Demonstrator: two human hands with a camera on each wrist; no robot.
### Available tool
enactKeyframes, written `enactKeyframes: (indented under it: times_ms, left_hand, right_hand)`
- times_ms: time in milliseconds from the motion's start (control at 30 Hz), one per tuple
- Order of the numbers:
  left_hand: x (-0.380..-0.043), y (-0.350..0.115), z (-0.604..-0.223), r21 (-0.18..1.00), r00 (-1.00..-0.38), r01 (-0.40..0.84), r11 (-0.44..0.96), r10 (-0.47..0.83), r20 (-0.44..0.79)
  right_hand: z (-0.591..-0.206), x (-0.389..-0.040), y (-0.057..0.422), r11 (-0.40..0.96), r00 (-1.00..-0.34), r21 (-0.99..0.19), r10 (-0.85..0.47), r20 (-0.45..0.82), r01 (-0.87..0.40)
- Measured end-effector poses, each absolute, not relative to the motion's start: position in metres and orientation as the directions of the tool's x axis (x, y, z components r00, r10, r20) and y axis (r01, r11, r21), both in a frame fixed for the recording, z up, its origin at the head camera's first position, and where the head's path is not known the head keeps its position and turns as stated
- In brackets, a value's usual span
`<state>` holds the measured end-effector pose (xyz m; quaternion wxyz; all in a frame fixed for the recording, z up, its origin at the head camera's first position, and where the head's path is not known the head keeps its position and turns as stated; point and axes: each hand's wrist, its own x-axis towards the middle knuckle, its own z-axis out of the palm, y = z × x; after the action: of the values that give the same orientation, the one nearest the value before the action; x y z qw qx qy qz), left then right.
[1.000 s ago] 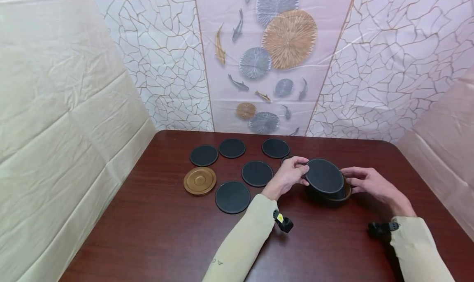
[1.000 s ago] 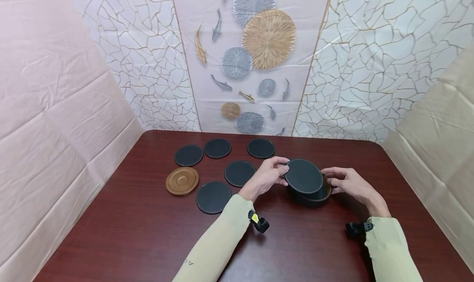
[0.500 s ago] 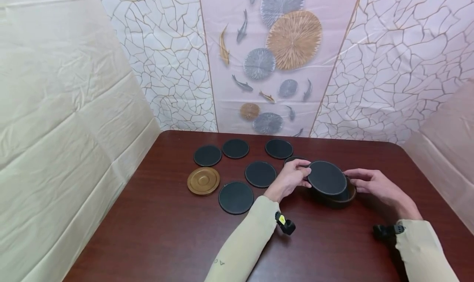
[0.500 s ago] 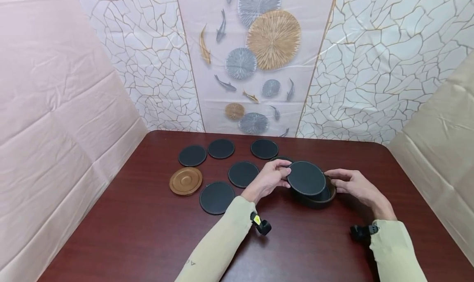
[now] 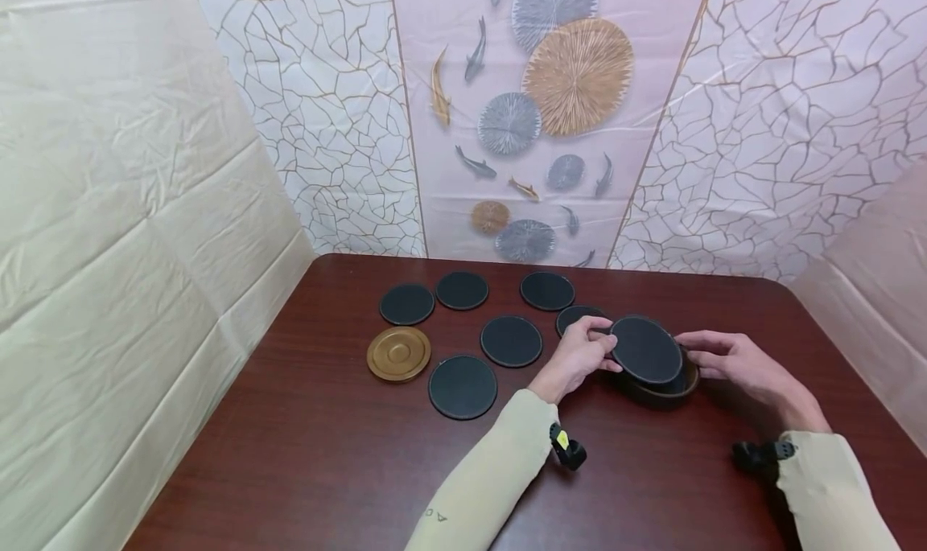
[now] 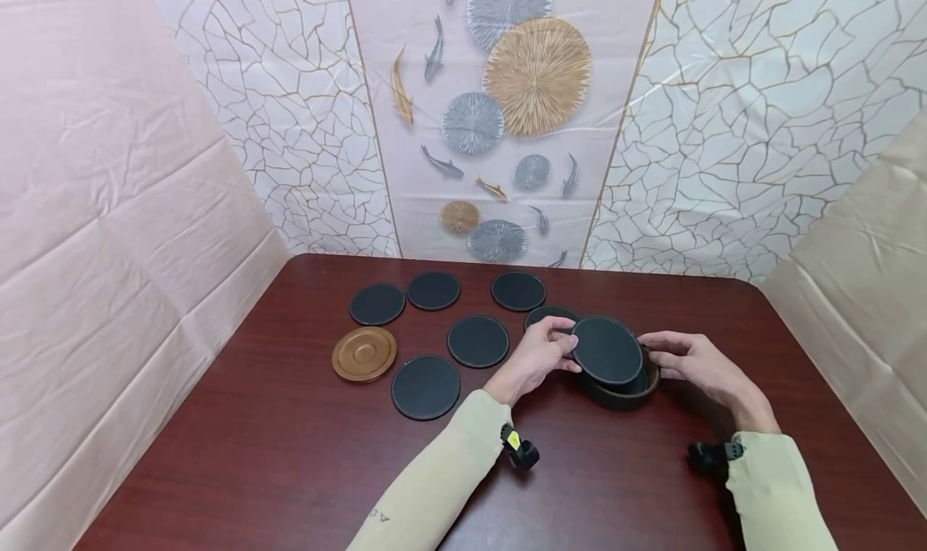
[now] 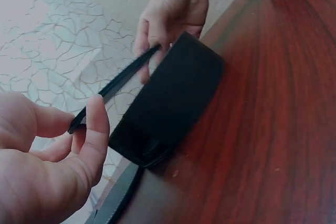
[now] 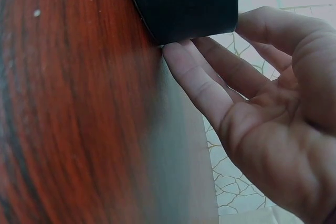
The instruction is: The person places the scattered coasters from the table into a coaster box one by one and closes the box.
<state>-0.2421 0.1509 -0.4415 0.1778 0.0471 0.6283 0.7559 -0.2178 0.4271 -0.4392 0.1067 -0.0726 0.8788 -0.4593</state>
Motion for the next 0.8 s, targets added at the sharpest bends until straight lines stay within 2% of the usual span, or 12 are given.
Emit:
enactKeyframes:
  times_ms: [267, 500, 800]
  left_hand:
    - [-0.238, 0.157, -0.449, 0.975, -0.916, -0.215, -0.061, 0.358, -0.180]
    - [-0.236, 0.156, -0.447, 0.977, -0.904, -0.112, 0.182, 0.390, -0.176]
    - [-0.236, 0.142, -0.437, 0.968, -0.865, -0.057, 0.246, 0.472, -0.171]
  right_hand:
    - [-0.441, -0.218, 0.426, 0.567, -0.968, -0.823, -0.228, -0.105, -0.044]
    - [-0.438, -0.215, 0.428, 0.580, -0.967, -0.813, -0.236, -0.100, -0.058]
    - [-0.439, -0.217, 0.428, 0.558, -0.962, -0.828, -0.254, -0.098, -0.063]
